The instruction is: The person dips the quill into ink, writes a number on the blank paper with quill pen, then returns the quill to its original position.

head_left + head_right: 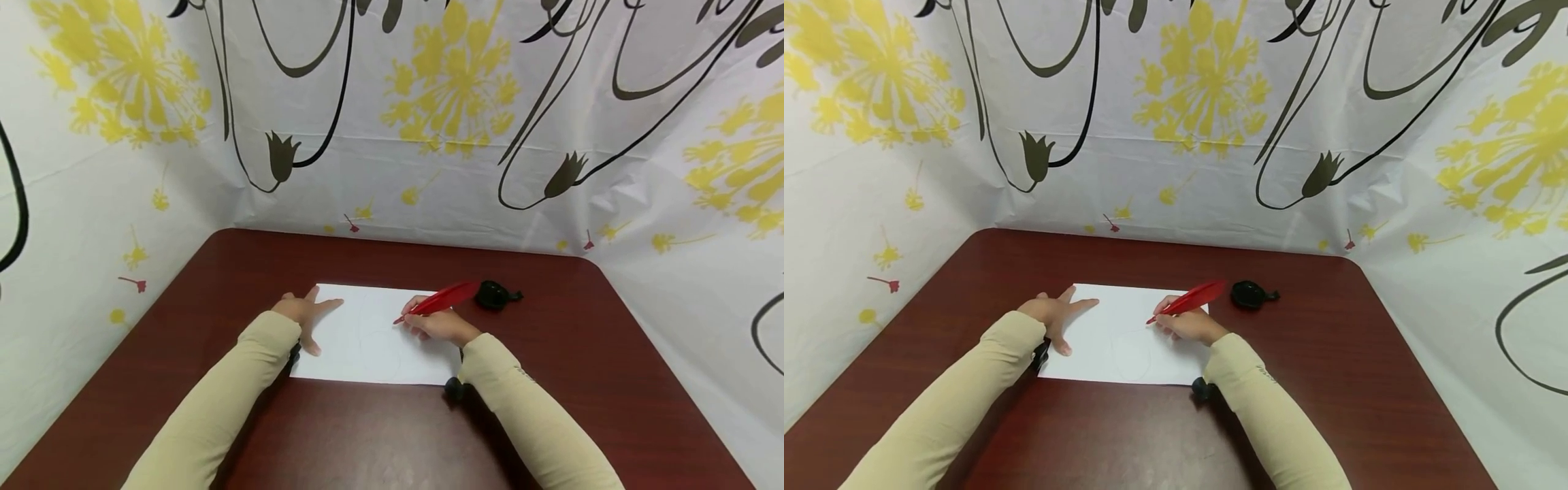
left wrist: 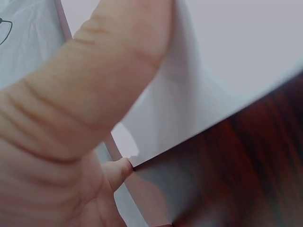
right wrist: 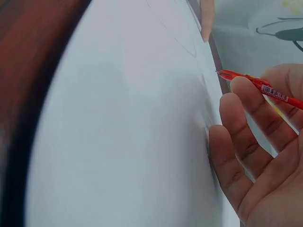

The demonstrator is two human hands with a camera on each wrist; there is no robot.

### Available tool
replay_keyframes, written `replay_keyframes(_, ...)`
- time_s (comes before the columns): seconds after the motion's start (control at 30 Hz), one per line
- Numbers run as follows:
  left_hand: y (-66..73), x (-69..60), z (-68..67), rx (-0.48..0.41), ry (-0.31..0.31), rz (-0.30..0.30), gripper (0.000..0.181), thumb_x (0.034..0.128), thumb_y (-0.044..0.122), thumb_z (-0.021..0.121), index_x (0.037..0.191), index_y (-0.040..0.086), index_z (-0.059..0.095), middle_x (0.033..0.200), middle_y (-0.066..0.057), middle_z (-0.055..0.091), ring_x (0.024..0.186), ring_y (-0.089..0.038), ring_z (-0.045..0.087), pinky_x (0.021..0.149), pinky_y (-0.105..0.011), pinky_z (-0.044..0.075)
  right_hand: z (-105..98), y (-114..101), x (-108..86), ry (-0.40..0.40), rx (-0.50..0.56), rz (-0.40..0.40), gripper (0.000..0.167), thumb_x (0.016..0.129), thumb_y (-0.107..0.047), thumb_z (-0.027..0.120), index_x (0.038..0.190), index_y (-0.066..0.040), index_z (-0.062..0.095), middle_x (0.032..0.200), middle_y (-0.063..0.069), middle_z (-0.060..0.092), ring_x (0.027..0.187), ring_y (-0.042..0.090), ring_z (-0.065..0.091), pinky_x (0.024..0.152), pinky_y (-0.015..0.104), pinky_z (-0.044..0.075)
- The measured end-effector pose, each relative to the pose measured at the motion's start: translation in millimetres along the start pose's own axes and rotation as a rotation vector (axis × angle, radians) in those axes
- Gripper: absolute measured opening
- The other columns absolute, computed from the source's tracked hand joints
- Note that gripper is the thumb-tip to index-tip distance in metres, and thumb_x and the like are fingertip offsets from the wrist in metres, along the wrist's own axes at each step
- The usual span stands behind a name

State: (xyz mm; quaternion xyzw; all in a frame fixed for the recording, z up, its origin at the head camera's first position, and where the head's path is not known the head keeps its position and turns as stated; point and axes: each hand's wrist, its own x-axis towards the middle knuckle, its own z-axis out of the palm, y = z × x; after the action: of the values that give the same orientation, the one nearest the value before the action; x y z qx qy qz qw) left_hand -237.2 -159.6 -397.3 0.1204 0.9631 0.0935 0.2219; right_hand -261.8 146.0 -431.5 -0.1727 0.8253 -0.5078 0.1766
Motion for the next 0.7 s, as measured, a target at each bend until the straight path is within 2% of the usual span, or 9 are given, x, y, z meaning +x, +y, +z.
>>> replay_keyframes(0.2, 1.4, 1.1, -2.8, 0.015, -0.011, 0.000, 0.114, 0.0641, 0.034, 0.091, 0.155, 0.034, 0.023, 0.161, -0.020, 0.001, 0.111, -0.043, 0.031, 0.074, -0.045, 0.050, -12.7, 0.9, -4.3, 0.068, -0.042, 0.008, 0.014, 0.093, -0.022, 0.066, 0.103, -0.011, 0.065, 0.086, 0.013, 0.068, 0.072, 0.023, 0.062, 0.063, 0.034, 0.053)
replay_keyframes(0.37, 1.4, 1.9, -2.3, 0.004, -0.012, -0.011, 0.113, 0.0642, 0.034, 0.091, 0.154, 0.035, 0.023, 0.161, -0.019, 0.001, 0.114, -0.045, 0.030, 0.075, -0.046, 0.050, -24.3, 6.8, -8.7, 0.089, -0.065, -0.052, 0.017, 0.094, -0.020, 0.065, 0.104, -0.006, 0.062, 0.090, 0.012, 0.068, 0.074, 0.025, 0.064, 0.064, 0.037, 0.054)
replay_keyframes(0.7, 1.0, 2.5, -1.5, -0.006, -0.014, -0.016, 0.114, 0.0632, 0.034, 0.092, 0.154, 0.036, 0.024, 0.161, -0.018, 0.001, 0.114, -0.044, 0.031, 0.073, -0.046, 0.051, -52.8, 16.3, -20.6, 0.182, -0.244, -0.100, 0.013, 0.096, -0.018, 0.062, 0.105, -0.009, 0.060, 0.093, 0.014, 0.067, 0.076, 0.024, 0.064, 0.064, 0.032, 0.052)
